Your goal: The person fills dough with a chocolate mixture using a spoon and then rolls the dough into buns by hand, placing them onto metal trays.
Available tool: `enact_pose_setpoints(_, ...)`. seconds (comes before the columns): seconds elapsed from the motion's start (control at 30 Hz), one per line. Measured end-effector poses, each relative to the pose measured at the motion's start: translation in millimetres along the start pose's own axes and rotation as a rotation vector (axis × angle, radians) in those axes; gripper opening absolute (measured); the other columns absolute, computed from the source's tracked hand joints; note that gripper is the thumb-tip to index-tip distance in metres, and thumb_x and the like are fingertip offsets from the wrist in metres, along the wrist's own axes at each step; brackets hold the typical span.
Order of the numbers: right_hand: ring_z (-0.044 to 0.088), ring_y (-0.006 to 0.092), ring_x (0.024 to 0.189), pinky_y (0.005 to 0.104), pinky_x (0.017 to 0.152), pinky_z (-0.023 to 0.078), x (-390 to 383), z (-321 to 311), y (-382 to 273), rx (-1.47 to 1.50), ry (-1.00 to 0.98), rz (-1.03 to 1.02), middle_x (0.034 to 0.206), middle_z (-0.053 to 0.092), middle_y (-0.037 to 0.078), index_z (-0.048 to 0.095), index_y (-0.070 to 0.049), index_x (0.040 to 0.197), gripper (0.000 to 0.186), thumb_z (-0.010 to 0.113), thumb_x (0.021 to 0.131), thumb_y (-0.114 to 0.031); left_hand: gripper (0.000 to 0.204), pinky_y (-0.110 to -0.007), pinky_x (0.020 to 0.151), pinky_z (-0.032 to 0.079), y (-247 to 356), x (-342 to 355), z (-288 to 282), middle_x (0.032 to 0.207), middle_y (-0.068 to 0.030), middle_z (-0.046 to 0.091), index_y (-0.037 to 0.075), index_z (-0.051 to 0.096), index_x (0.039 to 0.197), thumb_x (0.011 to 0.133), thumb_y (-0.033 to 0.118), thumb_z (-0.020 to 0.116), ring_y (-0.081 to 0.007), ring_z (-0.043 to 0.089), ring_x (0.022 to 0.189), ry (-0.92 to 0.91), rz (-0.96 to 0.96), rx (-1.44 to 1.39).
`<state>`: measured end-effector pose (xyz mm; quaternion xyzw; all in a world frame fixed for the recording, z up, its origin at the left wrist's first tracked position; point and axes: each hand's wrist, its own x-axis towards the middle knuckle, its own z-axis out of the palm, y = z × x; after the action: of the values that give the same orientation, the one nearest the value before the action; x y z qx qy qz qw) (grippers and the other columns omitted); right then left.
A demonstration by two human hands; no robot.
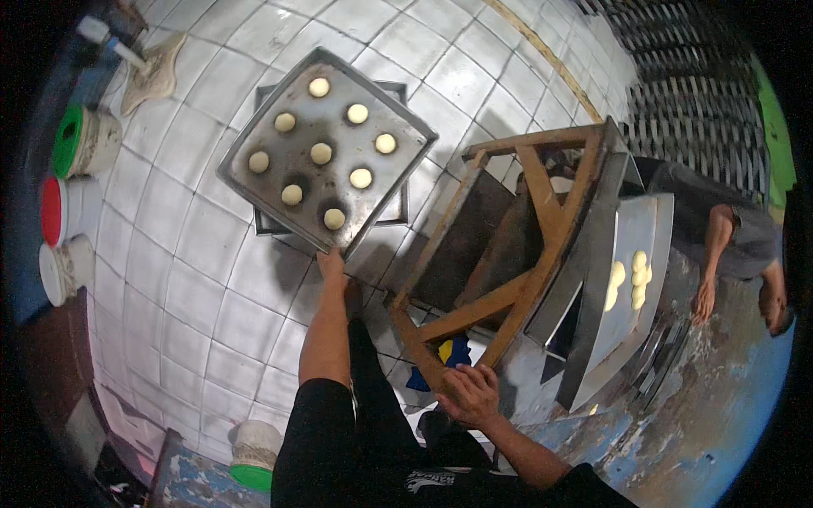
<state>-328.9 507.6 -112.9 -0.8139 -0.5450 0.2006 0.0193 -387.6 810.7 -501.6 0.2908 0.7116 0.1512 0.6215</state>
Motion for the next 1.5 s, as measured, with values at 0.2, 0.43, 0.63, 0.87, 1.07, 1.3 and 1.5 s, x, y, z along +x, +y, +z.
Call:
enact_pose_setpoints(0.2,0.061,0.0249,0.116,0.0465,0.108,0.037,-19.6,14.2,16.5,0.178,0.076,-0.033,0.111,0.069,0.008,0.07,-0.011,0.109,0.032,0.069,0.09,-0.036,0.063,-0.043,0.097,0.047,4.9,-66.0,-57.8,0.135,-0.0176,0.057,0.002,0.038,0.147,0.094,0.024,0.065,-0.0321,0.058,0.118,-0.278,0.01,-0.106)
enact_pose_setpoints(0.43,0.068,0.0242,0.103,0.0384,0.09,0.052,-70.8,-147.2,23.3,1.158,-0.401,-0.105,0.101,0.073,0.01,0.069,-0.002,0.11,0.03,0.055,0.103,-0.028,0.038,-0.034,0.08,0.053,87.1,-196.0,-134.0,0.118,-0.0121,0.067,0.006,0.053,0.135,0.101,0.021,0.058,-0.0194,0.066,0.098,-0.37,0.297,0.191)
enact_pose_setpoints(0.63,0.064,0.0209,0.084,0.036,0.08,0.053,-153.7,-188.3,290.1,1.322,0.538,0.448,0.089,0.069,0.006,0.068,-0.001,0.097,0.021,0.052,0.096,-0.015,0.042,-0.037,0.089,0.051,93.5,-377.9,-191.4,0.124,-0.0149,0.064,0.004,0.052,0.137,0.102,0.027,0.058,-0.022,0.064,0.104,-0.254,0.548,0.154)
enact_pose_setpoints(0.87,0.066,0.0449,0.09,0.049,0.083,0.052,-144.6,-125.9,488.3,0.47,0.996,0.831,0.094,0.07,0.024,0.067,0.001,0.098,0.029,0.064,0.09,-0.026,0.034,-0.033,0.081,0.056,46.7,-605.1,-97.5,0.109,-0.0143,0.066,-0.003,0.059,0.126,0.103,0.023,0.057,-0.0217,0.066,0.089,-0.328,0.715,0.146)
enact_pose_setpoints(1.07,0.071,0.0313,0.084,0.0408,0.077,0.054,-211.4,-156.6,425.4,0.887,0.787,0.734,0.091,0.072,0.02,0.072,-0.002,0.106,0.029,0.07,0.087,-0.024,0.025,-0.032,0.075,0.056,12.8,-743.7,28.4,0.098,-0.0141,0.069,-0.006,0.062,0.116,0.104,0.015,0.056,-0.0182,0.067,0.076,-0.692,0.855,0.214)
enact_pose_setpoints(1.3,0.067,0.0301,0.096,0.0384,0.083,0.053,-378.0,-157.0,220.4,0.834,0.917,0.245,0.103,0.067,0.013,0.07,-0.001,0.109,0.027,0.072,0.088,-0.017,0.04,-0.034,0.088,0.053,-98.5,-810.9,103.6,0.116,-0.0118,0.061,-0.002,0.054,0.128,0.109,0.031,0.044,-0.0212,0.061,0.105,-1.017,0.385,0.128)
enact_pose_setpoints(1.5,0.066,0.0175,0.099,0.0322,0.082,0.053,-478.6,-142.3,180.5,1.176,0.576,0.577,0.108,0.069,0.013,0.069,0.001,0.111,0.023,0.069,0.093,-0.015,0.04,-0.028,0.064,0.044,-180.2,-845.4,74.8,0.079,-0.0026,0.055,0.004,0.056,0.093,0.109,0.037,0.042,-0.0092,0.051,0.072,-0.945,0.755,0.224)
